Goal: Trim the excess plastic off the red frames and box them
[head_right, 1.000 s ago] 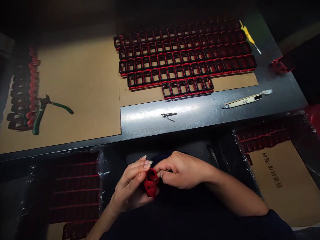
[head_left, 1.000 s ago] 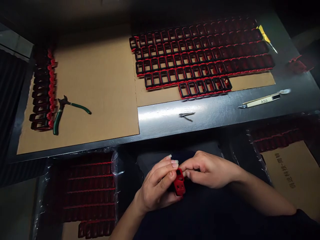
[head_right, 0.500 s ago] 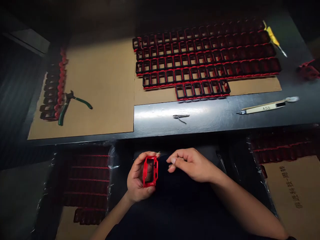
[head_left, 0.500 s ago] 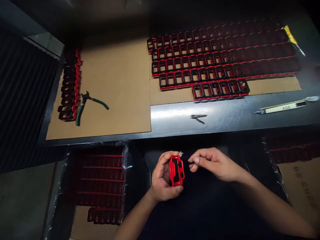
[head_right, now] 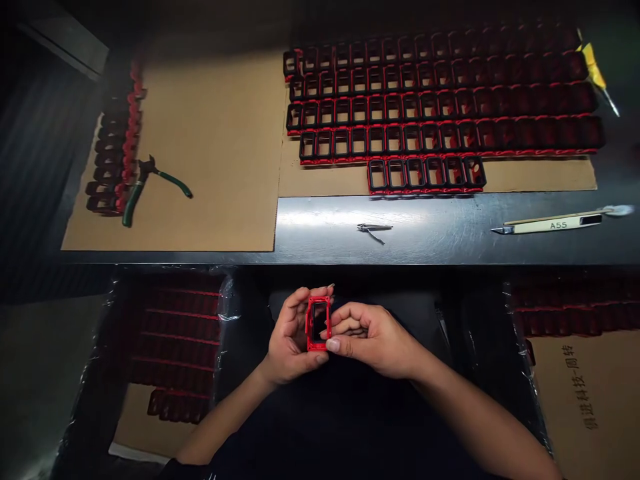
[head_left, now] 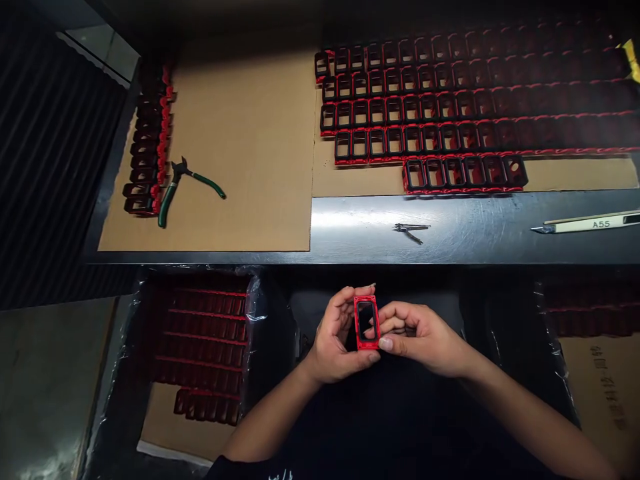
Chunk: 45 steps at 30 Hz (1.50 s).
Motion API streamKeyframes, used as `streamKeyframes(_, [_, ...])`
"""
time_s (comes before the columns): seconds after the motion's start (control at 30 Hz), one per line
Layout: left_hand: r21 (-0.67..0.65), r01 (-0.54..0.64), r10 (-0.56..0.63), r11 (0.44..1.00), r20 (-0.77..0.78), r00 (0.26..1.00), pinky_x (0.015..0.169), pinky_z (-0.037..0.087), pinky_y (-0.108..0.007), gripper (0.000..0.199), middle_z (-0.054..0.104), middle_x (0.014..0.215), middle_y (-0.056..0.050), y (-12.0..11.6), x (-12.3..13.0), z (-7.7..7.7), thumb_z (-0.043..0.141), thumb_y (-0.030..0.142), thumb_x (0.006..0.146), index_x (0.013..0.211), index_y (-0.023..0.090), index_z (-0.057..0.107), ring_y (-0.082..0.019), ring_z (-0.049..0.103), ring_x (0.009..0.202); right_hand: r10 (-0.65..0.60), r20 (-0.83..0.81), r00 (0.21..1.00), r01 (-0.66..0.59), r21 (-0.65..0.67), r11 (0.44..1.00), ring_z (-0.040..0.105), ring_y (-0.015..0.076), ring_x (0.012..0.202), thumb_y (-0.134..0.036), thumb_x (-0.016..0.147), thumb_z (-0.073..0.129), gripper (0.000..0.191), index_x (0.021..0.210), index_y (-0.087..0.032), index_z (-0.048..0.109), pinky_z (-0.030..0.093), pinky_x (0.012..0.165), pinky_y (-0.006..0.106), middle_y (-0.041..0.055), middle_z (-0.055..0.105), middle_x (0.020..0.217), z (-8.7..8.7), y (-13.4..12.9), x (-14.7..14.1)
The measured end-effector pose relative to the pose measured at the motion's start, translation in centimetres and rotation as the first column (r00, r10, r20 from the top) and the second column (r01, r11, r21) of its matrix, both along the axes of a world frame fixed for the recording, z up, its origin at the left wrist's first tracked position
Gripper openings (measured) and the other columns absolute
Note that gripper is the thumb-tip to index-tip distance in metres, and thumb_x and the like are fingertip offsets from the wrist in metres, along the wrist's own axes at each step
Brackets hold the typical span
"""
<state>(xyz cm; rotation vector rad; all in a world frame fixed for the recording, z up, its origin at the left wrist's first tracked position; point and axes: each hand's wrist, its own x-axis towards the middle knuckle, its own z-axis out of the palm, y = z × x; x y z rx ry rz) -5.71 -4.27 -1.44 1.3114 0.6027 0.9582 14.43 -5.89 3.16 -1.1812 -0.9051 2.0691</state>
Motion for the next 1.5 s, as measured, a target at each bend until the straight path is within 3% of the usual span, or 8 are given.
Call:
streamKeyframes(0.43, [0.238, -0.062, 0.107, 0.969, -0.181, 0.978, 0.113, 0.045, -0.056, 0.091, 0.051, 0.148, -0.022, 0.0, 0.0, -0.3, 0.079, 0.032, 0.083, 0.156, 0.025, 0.025, -0.032, 0.052, 0.139, -0.002, -0.149, 0.989, -0.002, -0.025, 1.000, 0.073, 0.0205, 0.095, -0.048, 0.086, 0.075, 0.057, 0.132, -0.018, 0.059, 0.055, 0.091, 0.038, 0.0117, 0.075, 0.109, -1.1, -0.4, 0.3])
streamKeyframes(0.8, [-0.094, 0.030, -0.028, 0.995, 0.025, 0.999, 0.099, 0.058, -0.051, 0.064, 0.065, 0.135, -0.020, 0.0, 0.1, 0.9, 0.058, 0.057, 0.094, 0.146, 0.024, 0.041, -0.033, 0.065, 0.123, 0.113, -0.128, 0.985, -0.115, -0.010, 0.993, 0.069, 0.0178, 0.078, -0.048, 0.084, 0.077, 0.043, 0.113, -0.016, 0.073, 0.058, 0.078, 0.034, 0.0077, 0.074, 0.091, -1.1, 0.6, 0.0])
streamKeyframes(0.9, [-0.027, -0.124, 0.116, 0.992, -0.204, 0.972, 0.081, 0.064, -0.038, 0.049, 0.078, 0.108, -0.007, -0.2, -0.6, 2.1, 0.047, 0.059, 0.097, 0.133, 0.025, 0.049, -0.025, 0.076, 0.104, 0.226, -0.007, 0.974, -0.226, 0.004, 0.974, 0.071, 0.0227, 0.081, -0.051, 0.083, 0.075, 0.038, 0.101, -0.017, 0.078, 0.060, 0.082, 0.039, 0.0097, 0.076, 0.089, -1.3, 1.5, -0.6])
streamKeyframes(1.0, [0.018, -0.431, 0.391, 0.902, -0.457, 0.799, 0.068, 0.063, -0.030, 0.032, 0.079, 0.096, 0.002, -0.1, -5.4, 2.5, 0.044, 0.046, 0.103, 0.126, 0.026, 0.051, -0.019, 0.079, 0.082, 0.318, 0.141, 0.938, -0.313, -0.057, 0.948, 0.074, 0.0302, 0.096, -0.053, 0.081, 0.077, 0.047, 0.116, -0.021, 0.075, 0.060, 0.092, 0.046, 0.0139, 0.078, 0.103, -2.3, 2.6, -1.6])
streamKeyframes(1.1, [0.119, -0.756, 0.627, 0.644, -0.649, 0.432, 0.070, 0.065, -0.030, 0.034, 0.075, 0.109, -0.004, -1.4, -14.9, 2.5, 0.049, 0.037, 0.103, 0.133, 0.021, 0.045, -0.020, 0.079, 0.086, 0.353, 0.241, 0.904, -0.346, -0.073, 0.935, 0.074, 0.0341, 0.101, -0.057, 0.077, 0.078, 0.051, 0.115, -0.023, 0.076, 0.059, 0.096, 0.047, 0.0149, 0.078, 0.107, -3.6, 3.2, -2.5])
streamKeyframes(1.23, [0.261, -0.914, 0.543, 0.311, -0.838, -0.054, 0.085, 0.062, -0.041, 0.038, 0.064, 0.126, -0.013, -5.6, -28.0, 2.1, 0.057, 0.033, 0.100, 0.134, 0.016, 0.050, -0.024, 0.070, 0.107, 0.333, 0.280, 0.900, -0.326, -0.075, 0.943, 0.076, 0.0329, 0.097, -0.060, 0.076, 0.077, 0.049, 0.110, -0.024, 0.078, 0.062, 0.092, 0.041, 0.0133, 0.079, 0.103, -5.1, 3.6, -2.6])
streamKeyframes(1.37, [0.300, -0.922, 0.259, 0.245, -0.937, -0.236, 0.092, 0.057, -0.046, 0.035, 0.062, 0.127, -0.010, -8.8, -34.1, 0.7, 0.063, 0.034, 0.096, 0.125, 0.016, 0.059, -0.025, 0.065, 0.109, 0.311, 0.289, 0.905, -0.294, -0.103, 0.950, 0.076, 0.0337, 0.098, -0.061, 0.074, 0.078, 0.051, 0.107, -0.022, 0.079, 0.062, 0.091, 0.039, 0.0134, 0.080, 0.100, -6.1, 3.9, -2.3])
streamKeyframes(1.5, [0.292, -0.900, 0.087, 0.323, -0.956, -0.279, 0.092, 0.058, -0.046, 0.035, 0.062, 0.126, -0.010, -9.5, -35.2, -0.6, 0.063, 0.034, 0.096, 0.125, 0.016, 0.059, -0.025, 0.065, 0.109, 0.217, 0.318, 0.923, -0.199, -0.087, 0.976, 0.077, 0.0320, 0.093, -0.065, 0.069, 0.080, 0.057, 0.103, -0.019, 0.079, 0.063, 0.088, 0.037, 0.0134, 0.080, 0.094, -6.1, 3.8, -2.5])
